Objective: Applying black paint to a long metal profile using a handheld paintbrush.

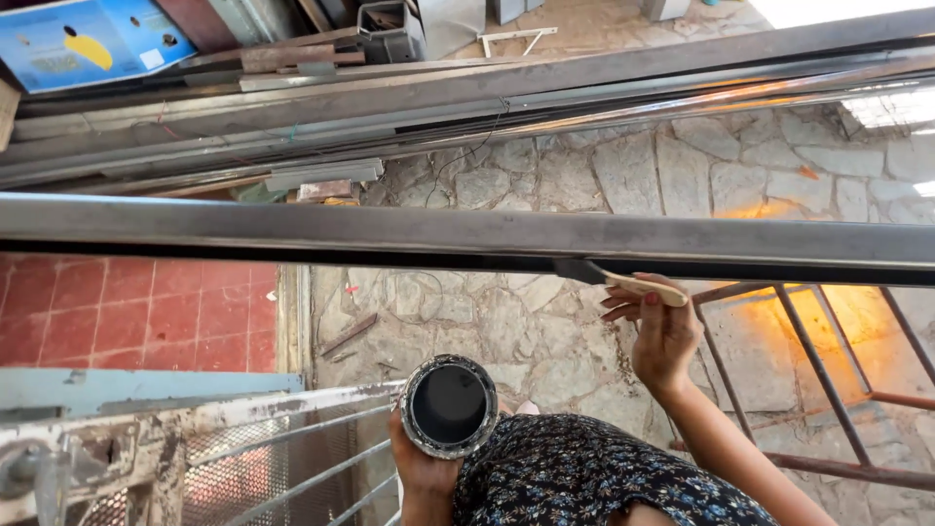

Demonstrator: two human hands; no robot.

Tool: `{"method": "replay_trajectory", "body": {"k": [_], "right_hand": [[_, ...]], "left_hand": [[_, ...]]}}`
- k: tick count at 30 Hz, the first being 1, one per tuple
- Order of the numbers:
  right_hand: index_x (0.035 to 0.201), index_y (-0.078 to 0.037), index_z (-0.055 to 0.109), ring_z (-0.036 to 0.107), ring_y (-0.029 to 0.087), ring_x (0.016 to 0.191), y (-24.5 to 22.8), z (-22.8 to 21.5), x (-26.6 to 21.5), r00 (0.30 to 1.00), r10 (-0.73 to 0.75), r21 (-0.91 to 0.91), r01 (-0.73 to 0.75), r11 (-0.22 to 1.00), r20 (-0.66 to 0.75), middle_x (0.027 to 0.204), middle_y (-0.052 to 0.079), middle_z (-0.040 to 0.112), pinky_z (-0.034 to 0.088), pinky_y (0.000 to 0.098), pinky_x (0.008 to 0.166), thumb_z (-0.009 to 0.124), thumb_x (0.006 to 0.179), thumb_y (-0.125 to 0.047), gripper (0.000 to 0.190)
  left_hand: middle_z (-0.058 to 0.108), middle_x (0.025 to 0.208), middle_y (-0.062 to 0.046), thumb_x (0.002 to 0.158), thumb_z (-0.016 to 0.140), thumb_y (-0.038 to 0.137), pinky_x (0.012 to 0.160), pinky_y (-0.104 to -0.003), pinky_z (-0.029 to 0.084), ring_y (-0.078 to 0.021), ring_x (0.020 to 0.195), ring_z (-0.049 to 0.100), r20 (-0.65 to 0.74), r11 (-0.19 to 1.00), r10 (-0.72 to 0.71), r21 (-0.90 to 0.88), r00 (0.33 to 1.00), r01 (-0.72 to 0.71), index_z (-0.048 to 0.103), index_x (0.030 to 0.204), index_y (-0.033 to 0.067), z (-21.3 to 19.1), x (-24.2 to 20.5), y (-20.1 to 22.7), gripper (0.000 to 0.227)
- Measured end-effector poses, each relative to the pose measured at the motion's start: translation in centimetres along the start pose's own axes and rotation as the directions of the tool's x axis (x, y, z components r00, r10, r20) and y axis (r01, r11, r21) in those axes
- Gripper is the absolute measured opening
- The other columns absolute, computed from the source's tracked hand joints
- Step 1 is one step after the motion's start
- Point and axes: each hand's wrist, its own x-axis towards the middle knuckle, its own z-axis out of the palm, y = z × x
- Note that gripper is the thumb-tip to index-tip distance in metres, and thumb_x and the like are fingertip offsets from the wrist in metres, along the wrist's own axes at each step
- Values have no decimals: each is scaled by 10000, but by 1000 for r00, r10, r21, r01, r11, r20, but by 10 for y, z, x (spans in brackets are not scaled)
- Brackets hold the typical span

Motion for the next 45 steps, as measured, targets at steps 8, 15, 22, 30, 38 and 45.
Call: {"method": "replay_trajectory", "body": {"k": [8,15,22,30,38,45], "right_hand": [[1267,32,464,713,299,771,11,-31,4,997,29,-120,-37,992,-73,1012,270,675,635,366,576,350,1162,-69,185],[1203,-56,459,622,172,605,27,-53,8,980,198,10,-197,980,-35,863,85,598,552,261,477,357,1192,-156,143],[1170,-63,505,586,173,564,19,-19,5,949,276,32,-274,961,-153,907,98,627,496,261,438,421,1174,-256,210],[1169,-56,537,530,89,535,-9,62,16,985,173,-145,-171,974,1,886,86,659,438,191,420,383,1160,-73,156],[1214,-113,585,557,66,530,-12,135,10,987,89,-603,12,798,137,728,-45,661,408,224,441,500,1093,-74,153],[1218,-36,566,662,115,597,-21,188,16,988,65,-245,-29,969,140,810,72,706,578,198,478,449,1086,23,186]], "left_hand": [[614,1332,-246,826,681,492,1016,-605,483,-438,1240,560,99,1000,-17,-24,995,20,573,1371,44,-14,-20,-8,714],[625,1268,-243,874,617,452,942,-541,529,-423,1173,581,56,995,-63,81,996,59,584,1328,18,17,-8,19,629],[647,1222,-251,853,745,373,895,-500,606,-422,1135,620,372,971,-240,79,897,227,619,1286,-6,54,15,72,589],[681,1187,-255,883,724,360,885,-545,600,-439,1112,640,312,984,-140,149,940,98,659,1248,-5,49,53,119,520],[693,1111,-240,907,643,369,834,-497,621,-420,1045,668,230,976,-152,185,961,110,660,1233,-12,48,61,147,502],[660,1155,-258,927,632,353,825,-512,626,-434,1066,644,278,983,-109,176,954,61,636,1258,-7,45,62,161,489]]}}
